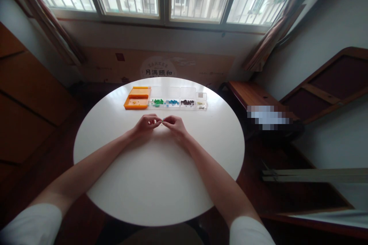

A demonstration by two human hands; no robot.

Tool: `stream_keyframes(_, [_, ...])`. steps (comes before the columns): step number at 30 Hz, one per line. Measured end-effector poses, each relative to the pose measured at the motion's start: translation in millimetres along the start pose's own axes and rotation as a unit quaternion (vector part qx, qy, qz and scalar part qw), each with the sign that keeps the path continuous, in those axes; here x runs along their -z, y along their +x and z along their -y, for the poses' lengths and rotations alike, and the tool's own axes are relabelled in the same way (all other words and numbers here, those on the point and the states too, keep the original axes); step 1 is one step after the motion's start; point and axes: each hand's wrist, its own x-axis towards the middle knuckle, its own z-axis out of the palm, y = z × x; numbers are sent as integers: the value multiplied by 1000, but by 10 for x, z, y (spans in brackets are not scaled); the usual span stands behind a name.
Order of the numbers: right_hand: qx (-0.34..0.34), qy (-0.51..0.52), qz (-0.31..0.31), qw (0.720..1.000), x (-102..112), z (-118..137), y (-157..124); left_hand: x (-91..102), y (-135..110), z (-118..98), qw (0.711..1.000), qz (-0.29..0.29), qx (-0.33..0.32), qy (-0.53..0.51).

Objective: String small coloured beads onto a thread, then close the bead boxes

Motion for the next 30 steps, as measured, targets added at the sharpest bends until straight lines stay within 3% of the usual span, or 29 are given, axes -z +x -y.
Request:
stream_keyframes(13, [-14,-13,-5,1000,13,2,13,8,7,26,1000,-7,-27,12])
stream_keyframes(23, [12,-18,-25,999,1,-58,17,-4,3,46,1000,-8,-23,11])
stream_keyframes(30, [30,-57,-71,995,-55,157,142,65,53,158,990,-113,79,-27])
